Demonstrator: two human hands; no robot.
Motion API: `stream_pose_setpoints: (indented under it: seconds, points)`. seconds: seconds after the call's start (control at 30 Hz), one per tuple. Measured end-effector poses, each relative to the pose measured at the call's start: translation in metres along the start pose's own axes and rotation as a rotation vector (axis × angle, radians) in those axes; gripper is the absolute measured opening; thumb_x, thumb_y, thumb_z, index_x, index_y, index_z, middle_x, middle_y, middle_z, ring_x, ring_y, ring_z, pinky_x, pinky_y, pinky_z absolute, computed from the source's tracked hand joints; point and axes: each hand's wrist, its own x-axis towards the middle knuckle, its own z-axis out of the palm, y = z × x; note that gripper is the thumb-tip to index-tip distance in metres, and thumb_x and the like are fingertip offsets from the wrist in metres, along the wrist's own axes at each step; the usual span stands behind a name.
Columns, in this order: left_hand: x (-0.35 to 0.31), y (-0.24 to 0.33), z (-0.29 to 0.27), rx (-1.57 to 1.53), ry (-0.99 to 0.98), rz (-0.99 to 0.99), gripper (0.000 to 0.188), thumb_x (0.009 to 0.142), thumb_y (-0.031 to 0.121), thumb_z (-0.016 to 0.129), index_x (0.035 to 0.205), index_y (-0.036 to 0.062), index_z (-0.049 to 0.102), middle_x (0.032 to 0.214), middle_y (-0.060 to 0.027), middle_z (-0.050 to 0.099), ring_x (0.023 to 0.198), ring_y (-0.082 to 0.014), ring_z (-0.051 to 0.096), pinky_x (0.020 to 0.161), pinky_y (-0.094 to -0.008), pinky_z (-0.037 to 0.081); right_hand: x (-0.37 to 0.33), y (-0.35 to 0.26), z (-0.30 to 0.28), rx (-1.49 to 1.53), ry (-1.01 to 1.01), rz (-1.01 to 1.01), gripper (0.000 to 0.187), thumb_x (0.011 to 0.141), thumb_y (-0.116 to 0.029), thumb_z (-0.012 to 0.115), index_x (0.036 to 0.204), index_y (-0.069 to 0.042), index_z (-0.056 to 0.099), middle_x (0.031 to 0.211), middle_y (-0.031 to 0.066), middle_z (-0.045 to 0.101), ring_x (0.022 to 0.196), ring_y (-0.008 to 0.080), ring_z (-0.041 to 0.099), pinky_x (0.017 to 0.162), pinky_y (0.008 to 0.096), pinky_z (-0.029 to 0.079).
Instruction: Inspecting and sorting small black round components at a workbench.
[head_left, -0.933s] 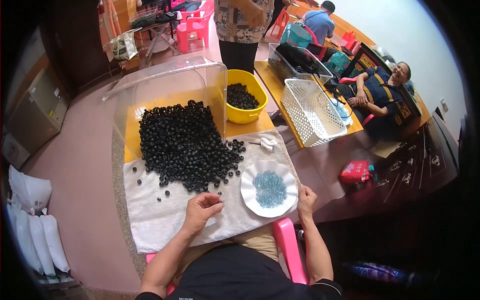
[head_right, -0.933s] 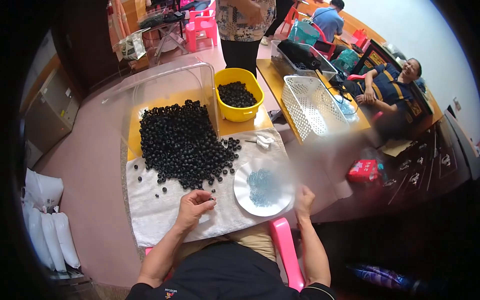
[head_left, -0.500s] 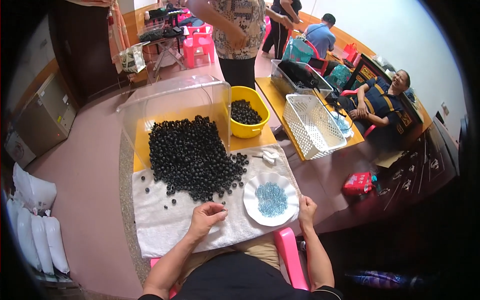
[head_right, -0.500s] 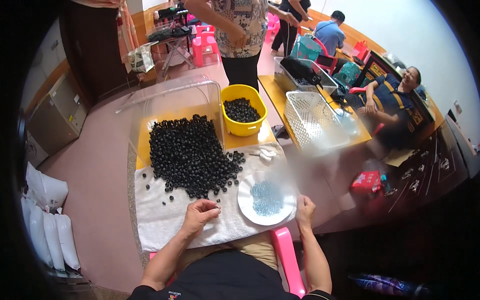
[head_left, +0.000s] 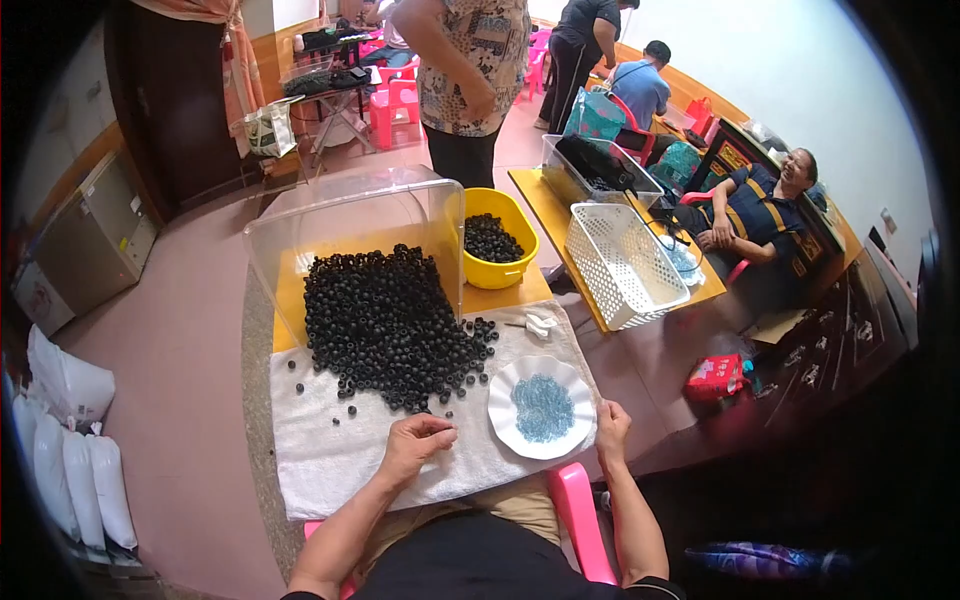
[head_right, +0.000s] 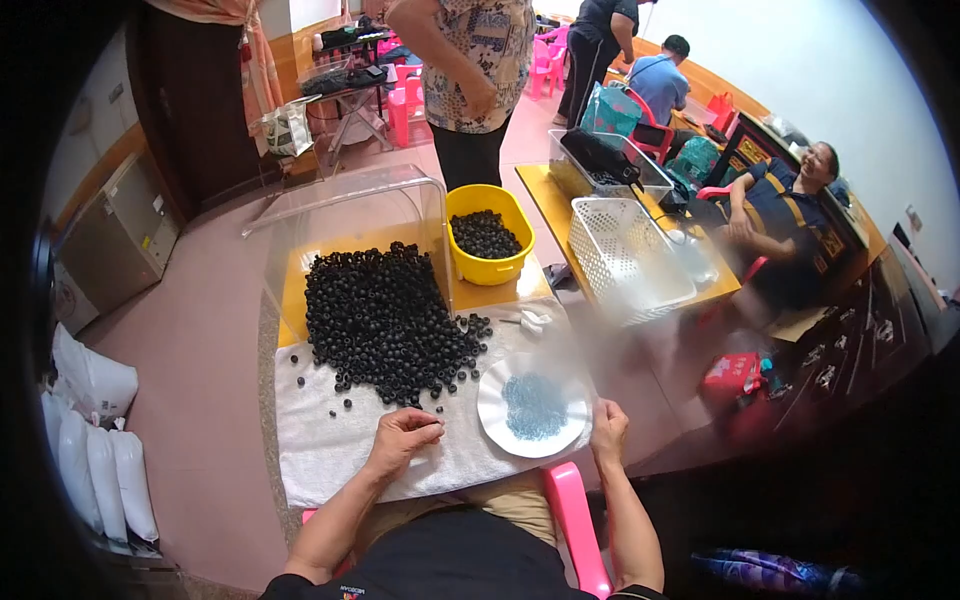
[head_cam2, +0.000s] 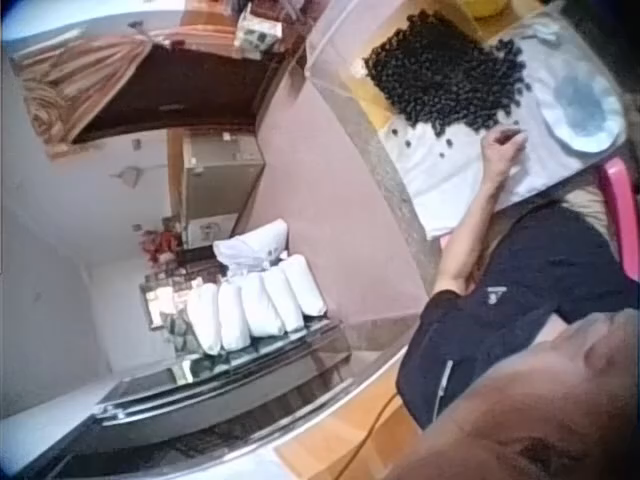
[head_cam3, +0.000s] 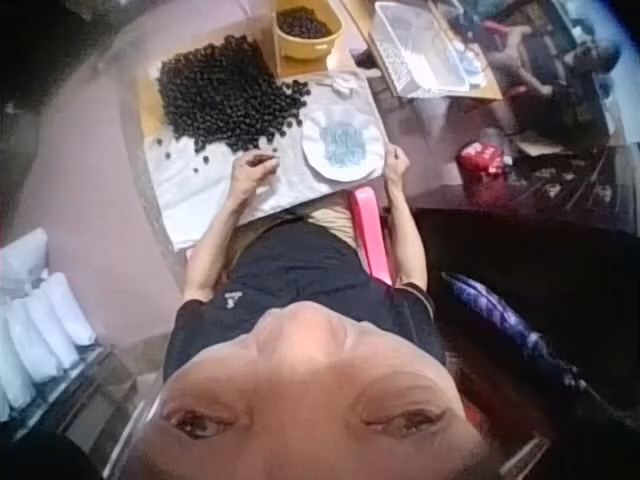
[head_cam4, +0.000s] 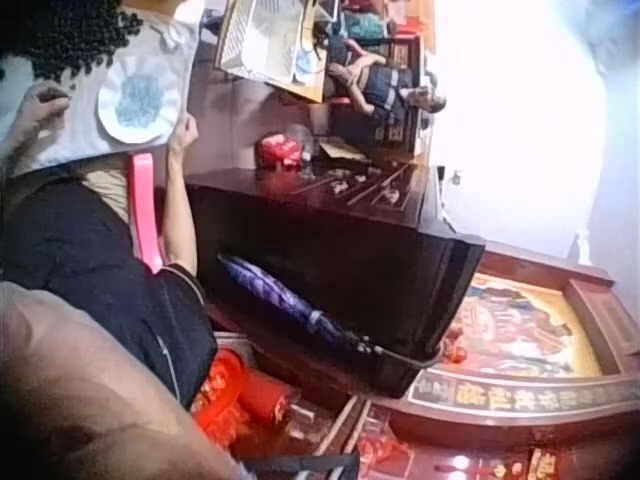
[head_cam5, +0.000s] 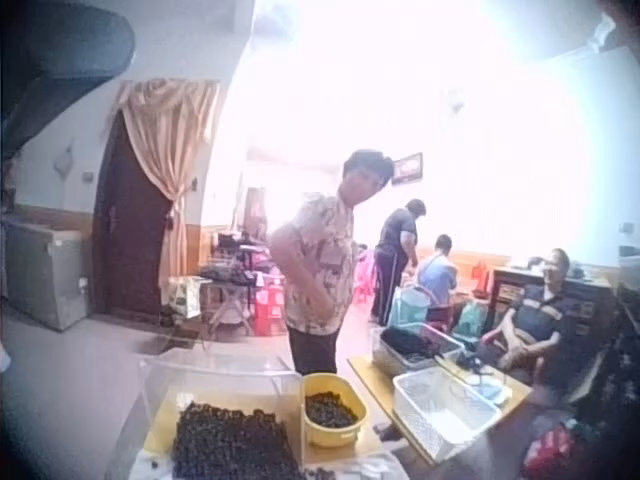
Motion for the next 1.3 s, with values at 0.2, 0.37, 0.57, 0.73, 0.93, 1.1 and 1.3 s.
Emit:
stream_pose_setpoints:
  seconds: [0.2, 0.37, 0.57, 0.73, 0.93, 1.1, 1.3]
  points:
    - [0.001, 0.001, 0.001, -0.002, -0.01, 0.014, 0.013, 0.083, 0.0, 0.073, 0.096, 0.0002, 0.07, 0.088, -0.0074, 0.072, 0.075, -0.0119, 0.067, 0.069, -0.0244, 0.055, 0.0, 0.0, 0.001, -0.044, 0.001, -0.001, 0.029, 0.098, -0.023, 0.058, 0.096, 0.005, 0.066, 0.083, 0.0007, 0.064, 0.076, 0.0085, 0.055, 0.069, 0.0255, 0.046]
    - [0.0, 0.001, -0.001, 0.008, -0.014, -0.016, 0.014, 0.082, -0.001, 0.073, 0.096, -0.0005, 0.07, 0.087, -0.0073, 0.071, 0.074, -0.0115, 0.066, 0.069, -0.0241, 0.055, -0.001, 0.007, -0.002, -0.004, 0.009, 0.005, 0.037, 0.096, -0.03, 0.059, 0.099, 0.006, 0.067, 0.084, 0.006, 0.068, 0.079, 0.013, 0.06, 0.072, 0.0283, 0.048]
    - [0.0, -0.001, -0.003, 0.015, -0.04, -0.018, 0.017, 0.083, 0.005, 0.075, 0.099, 0.0017, 0.071, 0.089, -0.0039, 0.071, 0.077, -0.009, 0.064, 0.071, -0.0231, 0.053, 0.0, 0.008, -0.001, -0.005, 0.012, 0.021, 0.035, 0.096, -0.027, 0.057, 0.098, 0.006, 0.067, 0.084, 0.0057, 0.068, 0.079, 0.0122, 0.059, 0.072, 0.0278, 0.047]
    - [-0.001, 0.003, -0.003, 0.04, -0.022, -0.049, 0.014, 0.083, 0.0, 0.072, 0.097, -0.0012, 0.07, 0.086, -0.0073, 0.07, 0.075, -0.0114, 0.066, 0.07, -0.0241, 0.055, -0.001, 0.009, -0.002, -0.031, 0.006, -0.014, 0.028, 0.098, -0.022, 0.055, 0.096, 0.004, 0.066, 0.082, -0.0002, 0.063, 0.074, 0.0079, 0.054, 0.068, 0.0242, 0.045]
    - [-0.005, 0.006, -0.002, 0.017, -0.031, -0.062, 0.014, 0.085, 0.0, 0.07, 0.099, -0.0019, 0.069, 0.087, -0.0077, 0.07, 0.077, -0.0127, 0.066, 0.072, -0.0252, 0.055, -0.005, 0.0, -0.002, -0.059, -0.011, -0.009, 0.032, 0.097, -0.023, 0.054, 0.097, 0.007, 0.066, 0.084, 0.0043, 0.066, 0.08, 0.0111, 0.057, 0.073, 0.0271, 0.046]
    - [-0.001, 0.005, -0.004, -0.024, -0.013, -0.052, 0.014, 0.087, 0.001, 0.068, 0.101, -0.0037, 0.068, 0.089, -0.0088, 0.07, 0.079, -0.0141, 0.067, 0.075, -0.0278, 0.057, -0.002, -0.003, -0.002, -0.047, -0.045, -0.012, 0.032, 0.098, -0.023, 0.053, 0.099, 0.006, 0.065, 0.085, 0.0023, 0.065, 0.079, 0.0099, 0.056, 0.073, 0.0257, 0.046]
    - [0.0, 0.011, -0.006, -0.039, 0.018, 0.0, 0.014, 0.088, 0.004, 0.069, 0.1, -0.0027, 0.067, 0.091, -0.0081, 0.07, 0.079, -0.0138, 0.066, 0.076, -0.0286, 0.057, 0.009, -0.002, -0.016, -0.191, -0.143, 0.037, 0.032, 0.097, -0.023, 0.056, 0.105, 0.006, 0.066, 0.088, 0.0024, 0.065, 0.081, 0.0096, 0.057, 0.074, 0.0252, 0.046]
